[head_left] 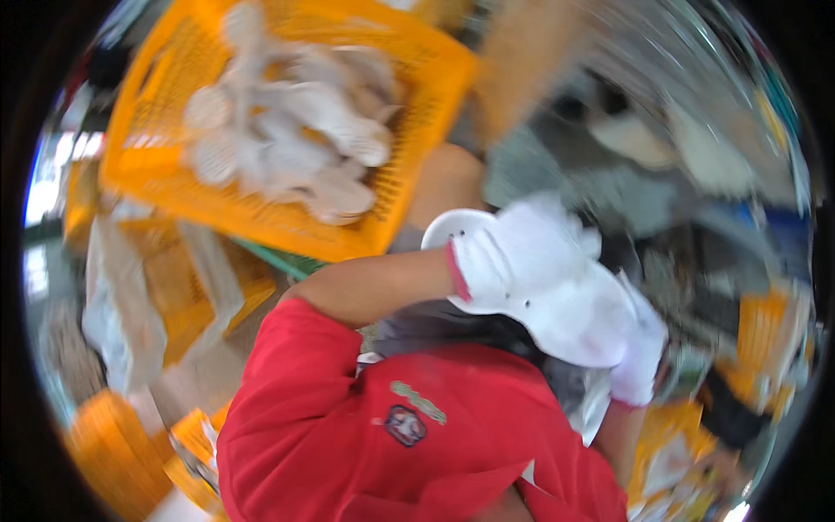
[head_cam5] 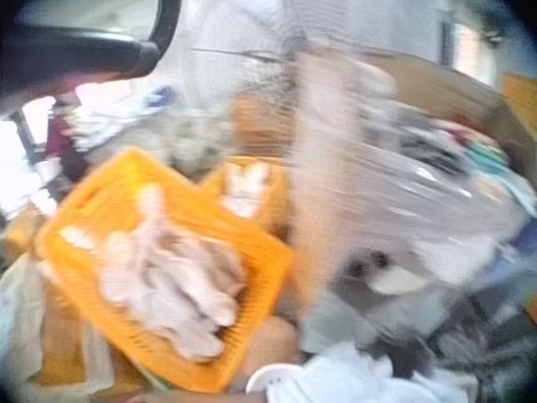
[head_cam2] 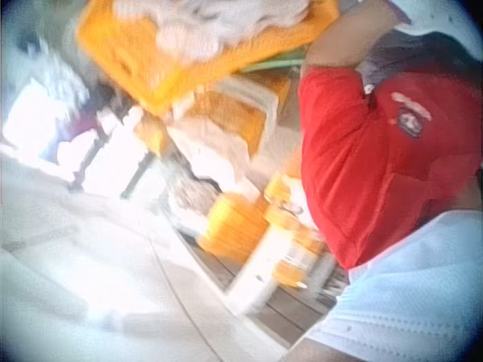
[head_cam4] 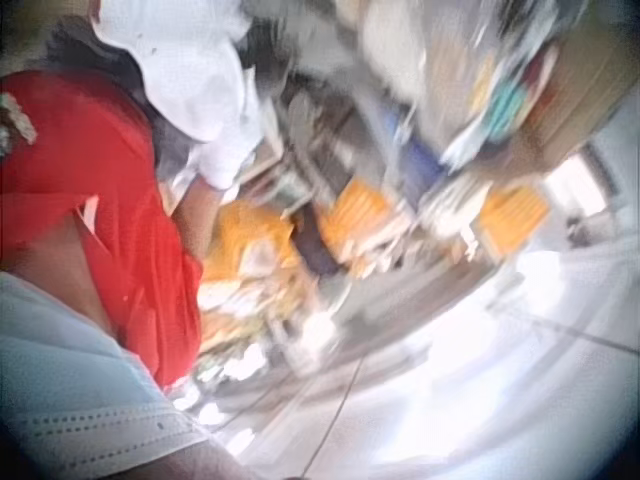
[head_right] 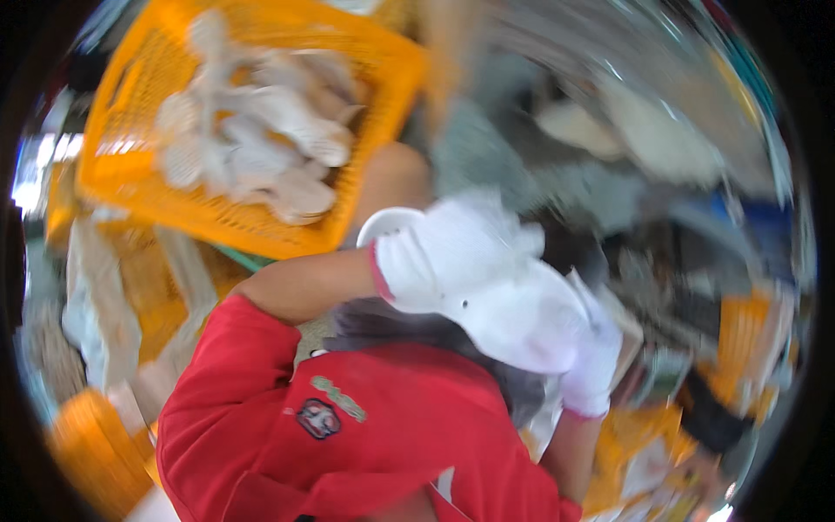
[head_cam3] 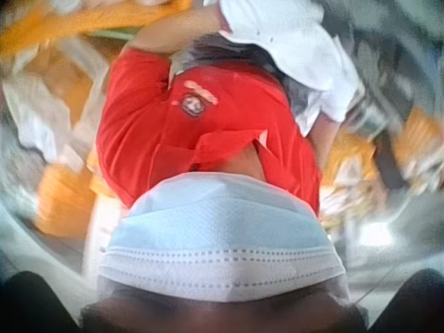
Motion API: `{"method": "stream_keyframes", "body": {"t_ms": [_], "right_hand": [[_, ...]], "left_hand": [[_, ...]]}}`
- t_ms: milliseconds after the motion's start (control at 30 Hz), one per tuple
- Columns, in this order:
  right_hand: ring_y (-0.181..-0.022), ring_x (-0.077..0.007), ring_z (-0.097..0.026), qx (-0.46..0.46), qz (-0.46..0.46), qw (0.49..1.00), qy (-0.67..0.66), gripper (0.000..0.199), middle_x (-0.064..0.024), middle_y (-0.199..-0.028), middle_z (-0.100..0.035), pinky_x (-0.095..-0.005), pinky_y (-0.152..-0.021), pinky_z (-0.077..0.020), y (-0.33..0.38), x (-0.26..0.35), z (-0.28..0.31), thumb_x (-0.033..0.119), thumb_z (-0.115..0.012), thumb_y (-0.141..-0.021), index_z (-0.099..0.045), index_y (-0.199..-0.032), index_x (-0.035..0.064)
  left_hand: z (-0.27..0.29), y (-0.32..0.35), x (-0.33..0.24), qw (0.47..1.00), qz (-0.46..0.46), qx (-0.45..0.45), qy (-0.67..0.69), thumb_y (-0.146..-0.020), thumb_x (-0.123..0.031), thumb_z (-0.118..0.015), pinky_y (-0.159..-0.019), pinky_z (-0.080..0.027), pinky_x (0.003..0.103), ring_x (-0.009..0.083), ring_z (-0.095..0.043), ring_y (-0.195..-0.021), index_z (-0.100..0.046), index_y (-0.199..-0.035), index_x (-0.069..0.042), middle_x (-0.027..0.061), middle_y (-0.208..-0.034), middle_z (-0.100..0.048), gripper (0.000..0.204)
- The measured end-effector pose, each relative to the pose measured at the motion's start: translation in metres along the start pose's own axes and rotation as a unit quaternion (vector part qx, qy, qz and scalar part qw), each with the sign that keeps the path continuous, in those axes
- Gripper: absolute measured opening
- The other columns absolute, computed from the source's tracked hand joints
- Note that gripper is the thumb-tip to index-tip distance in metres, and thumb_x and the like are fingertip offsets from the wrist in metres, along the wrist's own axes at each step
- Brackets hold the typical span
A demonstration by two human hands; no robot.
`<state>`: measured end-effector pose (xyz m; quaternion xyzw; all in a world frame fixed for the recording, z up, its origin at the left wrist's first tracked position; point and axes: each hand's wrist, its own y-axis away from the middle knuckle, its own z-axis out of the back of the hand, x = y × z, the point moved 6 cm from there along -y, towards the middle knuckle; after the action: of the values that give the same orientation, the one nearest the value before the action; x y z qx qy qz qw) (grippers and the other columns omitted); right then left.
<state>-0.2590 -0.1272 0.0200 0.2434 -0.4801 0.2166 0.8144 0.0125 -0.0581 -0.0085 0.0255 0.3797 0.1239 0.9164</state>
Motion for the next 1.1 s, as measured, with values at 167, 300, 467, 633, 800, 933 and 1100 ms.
{"method": "stream_keyframes", "body": {"t_ms": [167, 300, 467, 633, 800, 933, 1100], "right_hand": [[-0.121, -0.0203, -0.066, -0.308, -0.068, 0.938, -0.142, 0.056, -0.0168, -0.139, -0.066, -0.0302, -0.104, -0.052, 0.081, -0.004, 0.057, 0.009, -0.066, -0.101, -0.052, -0.154, -0.0058], [-0.137, -0.0282, -0.056, -0.228, -0.095, 0.969, 0.0, 0.079, -0.0203, -0.149, -0.058, -0.0383, -0.116, -0.0438, 0.057, -0.008, 0.014, 0.013, -0.073, -0.092, -0.037, -0.161, -0.0062], [-0.138, -0.0322, -0.056, -0.335, -0.02, 0.942, 0.0, 0.077, -0.0216, -0.152, -0.054, -0.0402, -0.114, -0.0451, 0.03, 0.003, 0.043, 0.009, -0.069, -0.094, -0.035, -0.161, -0.0044], [-0.12, -0.0388, -0.068, -0.294, 0.148, 0.907, 0.263, 0.043, -0.0254, -0.135, -0.066, -0.0417, -0.104, -0.0539, -0.083, 0.006, 0.062, 0.01, -0.064, -0.097, -0.062, -0.138, -0.0006], [-0.104, -0.0384, -0.072, -0.245, 0.196, 0.83, 0.461, 0.02, -0.0182, -0.123, -0.072, -0.0473, -0.09, -0.0588, -0.158, 0.007, 0.07, 0.019, -0.064, -0.095, -0.079, -0.095, 0.0052], [-0.105, -0.0377, -0.072, -0.121, 0.139, 0.837, 0.516, 0.033, -0.0188, -0.113, -0.074, -0.0488, -0.091, -0.0579, -0.213, -0.018, 0.055, 0.033, -0.064, -0.094, -0.078, -0.1, 0.0042], [-0.11, -0.0466, -0.066, -0.11, 0.023, 0.99, 0.084, 0.07, -0.0248, -0.119, -0.069, -0.049, -0.096, -0.0539, -0.119, 0.009, 0.06, 0.048, -0.074, -0.086, -0.057, -0.135, 0.0009]], "left_hand": [[-0.081, -0.033, -0.039, 0.948, -0.08, -0.168, 0.259, -0.093, -0.043, -0.076, -0.11, -0.047, 0.049, 0.0365, -0.06, -0.127, -0.063, -0.139, -0.004, 0.0164, -0.132, -0.066, 0.061], [-0.188, -0.092, -0.053, 0.61, 0.22, 0.06, 0.759, -0.104, -0.017, -0.066, -0.108, -0.053, 0.041, 0.0239, -0.065, -0.124, -0.062, -0.14, -0.002, 0.0088, -0.137, -0.068, 0.039], [-0.173, -0.138, -0.11, 0.655, 0.058, -0.077, 0.749, -0.106, -0.014, -0.059, -0.109, -0.053, 0.041, 0.0262, -0.068, -0.12, -0.063, -0.137, 0.001, 0.0113, -0.131, -0.071, 0.034], [-0.171, -0.231, -0.067, 0.601, 0.122, 0.109, 0.783, -0.11, -0.024, -0.048, -0.112, -0.05, 0.039, 0.0261, -0.064, -0.126, -0.059, -0.14, 0.002, 0.0159, -0.137, -0.068, 0.041], [-0.095, -0.177, 0.035, 0.974, 0.222, -0.001, 0.042, -0.09, -0.071, -0.068, -0.109, -0.048, 0.038, 0.0304, -0.068, -0.124, -0.07, -0.128, 0.01, 0.0193, -0.126, -0.074, 0.089], [-0.086, -0.13, -0.003, 0.953, -0.05, 0.035, 0.296, -0.096, -0.027, -0.077, -0.102, -0.052, 0.037, 0.0229, -0.068, -0.114, -0.059, -0.144, 0.006, 0.0145, -0.128, -0.072, 0.061], [-0.153, -0.126, -0.057, 0.697, 0.098, 0.001, 0.711, -0.102, -0.013, -0.07, -0.086, -0.057, 0.031, 0.0183, -0.07, -0.099, -0.067, -0.126, 0.006, 0.0088, -0.113, -0.073, 0.031]]}}
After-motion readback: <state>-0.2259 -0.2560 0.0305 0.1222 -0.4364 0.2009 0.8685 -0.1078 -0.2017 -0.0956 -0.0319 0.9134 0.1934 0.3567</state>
